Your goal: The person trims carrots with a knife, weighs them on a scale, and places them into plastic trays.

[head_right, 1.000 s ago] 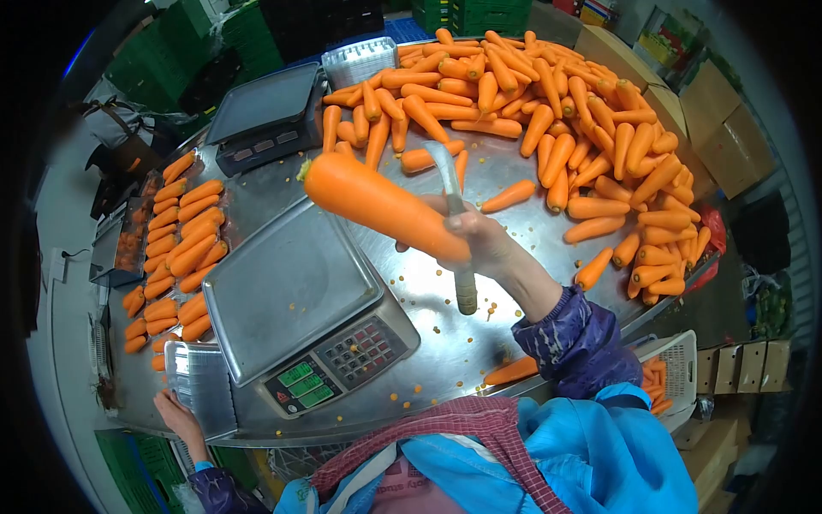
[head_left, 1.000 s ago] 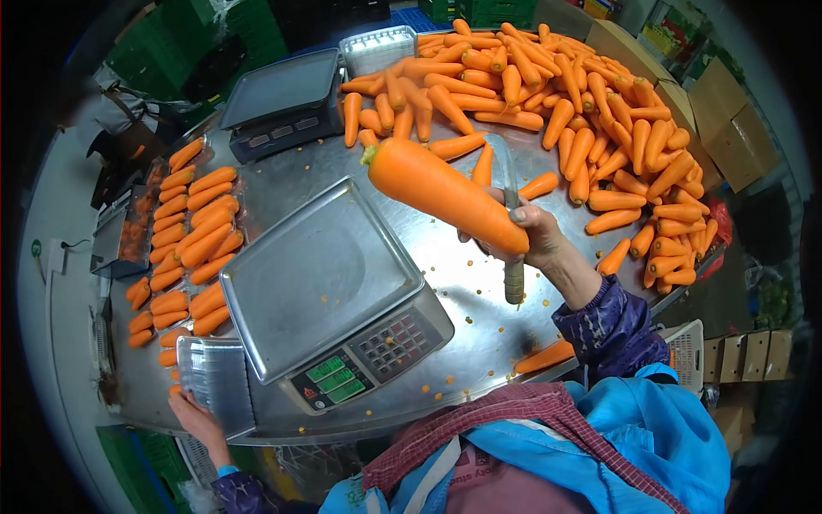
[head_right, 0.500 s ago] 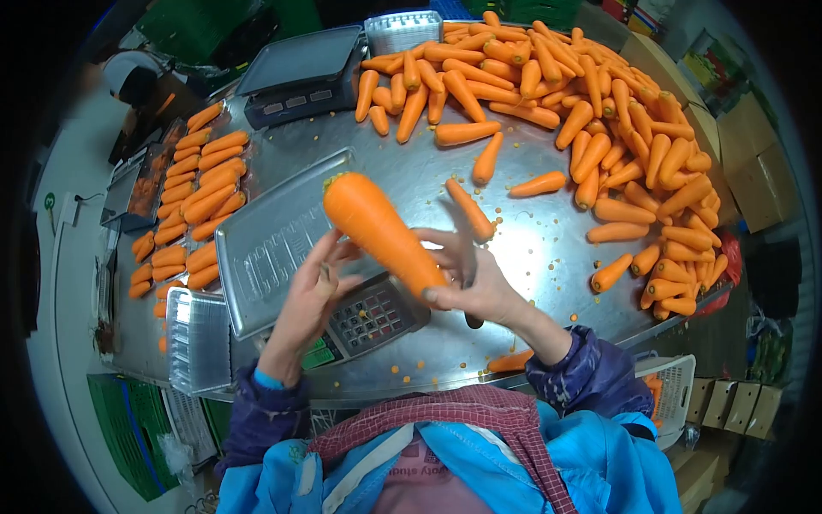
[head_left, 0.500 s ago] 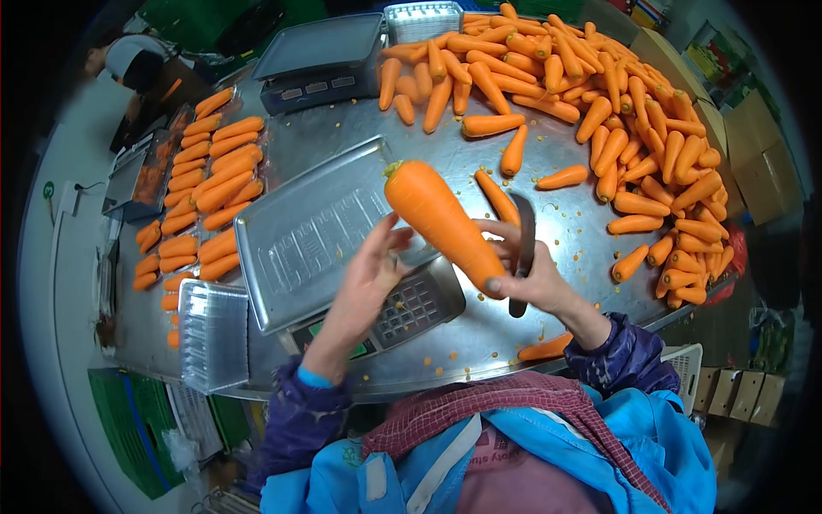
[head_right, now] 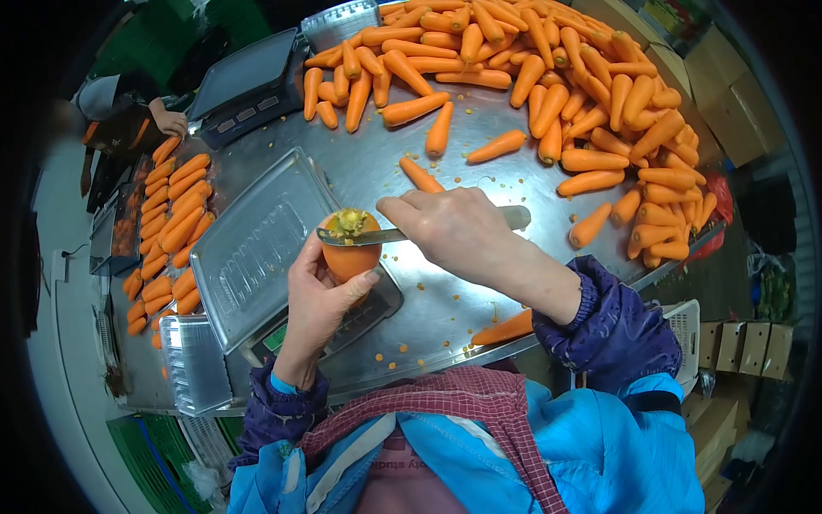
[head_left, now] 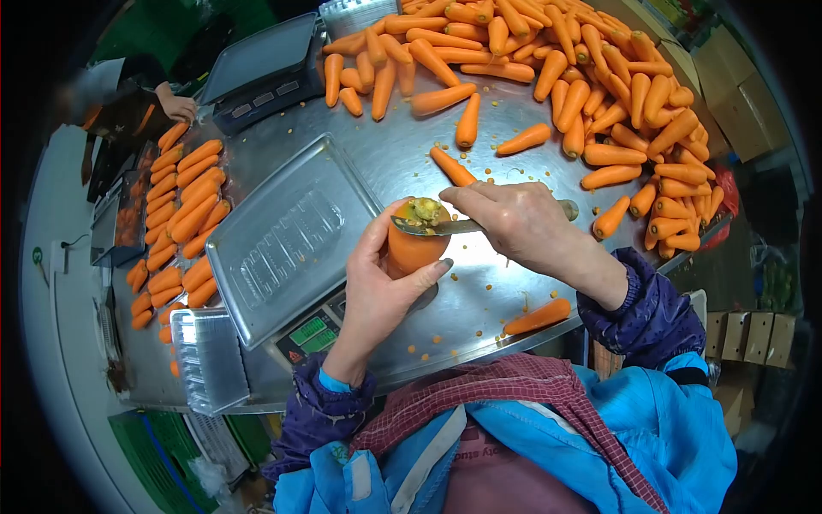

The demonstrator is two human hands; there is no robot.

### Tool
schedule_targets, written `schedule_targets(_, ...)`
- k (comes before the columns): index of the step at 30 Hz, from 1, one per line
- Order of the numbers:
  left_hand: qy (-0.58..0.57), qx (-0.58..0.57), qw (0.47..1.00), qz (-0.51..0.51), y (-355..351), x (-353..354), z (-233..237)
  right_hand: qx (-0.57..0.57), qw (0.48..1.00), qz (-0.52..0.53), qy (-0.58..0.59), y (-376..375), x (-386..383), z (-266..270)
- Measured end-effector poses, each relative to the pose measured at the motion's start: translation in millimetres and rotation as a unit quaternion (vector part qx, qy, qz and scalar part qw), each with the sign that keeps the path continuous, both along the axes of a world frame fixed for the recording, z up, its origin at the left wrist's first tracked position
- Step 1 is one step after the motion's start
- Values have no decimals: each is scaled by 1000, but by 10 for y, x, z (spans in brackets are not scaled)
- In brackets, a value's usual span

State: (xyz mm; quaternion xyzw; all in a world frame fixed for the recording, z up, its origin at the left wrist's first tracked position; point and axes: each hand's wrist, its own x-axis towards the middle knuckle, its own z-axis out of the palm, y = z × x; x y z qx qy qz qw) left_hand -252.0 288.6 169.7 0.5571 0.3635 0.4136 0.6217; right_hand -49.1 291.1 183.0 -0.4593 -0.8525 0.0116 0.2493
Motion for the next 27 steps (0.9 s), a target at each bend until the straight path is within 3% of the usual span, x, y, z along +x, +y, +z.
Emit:
schedule_targets(5,22,-1,999,-38,-24,86,-93,-26,996,-59,-53,-20,156,-149)
schedule_targets(7,31,37,997,-61,-95,123,-58,1,988,-155,18,132,456,-517)
schedule_targets(9,41,84,992,-85,-86,143,-1,-159,948,-270,63,158,868,-495)
schedule_targets(11,-15,13,1000,-19,-88,188,15,-150,951,-241,119,41,839,-407)
schedule_targets(12,-15,-5,1000,5,-66,222,14,-226,935,-182,203,-65,704,-306)
schedule_targets(15,21,79,997,-11,-49,254,-70,-458,804,-36,377,-228,409,-249)
schedule_targets(17,31,95,995,-5,-48,309,-61,-561,687,-25,461,-298,281,-210)
schedule_targets(19,95,163,982,21,-52,344,-73,-567,662,-6,490,-315,195,-210)
schedule_targets(20,97,163,982,20,-45,337,-87,-586,584,-10,562,-308,149,-251)
schedule_targets(21,166,267,949,3,-32,316,-107,-599,499,-14,626,-299,131,-282)
schedule_targets(22,232,367,900,-14,-23,317,-94,-612,457,13,646,-271,151,-299)
schedule_targets(23,234,368,900,-12,-53,318,-52,-613,457,16,645,-252,143,-357)
schedule_targets(25,312,410,855,-46,-142,292,75,-531,550,84,640,-197,86,-469)
schedule_targets(26,265,348,898,-35,-137,246,48,-511,576,61,635,-182,93,-460)
schedule_targets(27,268,348,898,-27,-127,221,-16,-515,577,68,630,-168,67,-431)
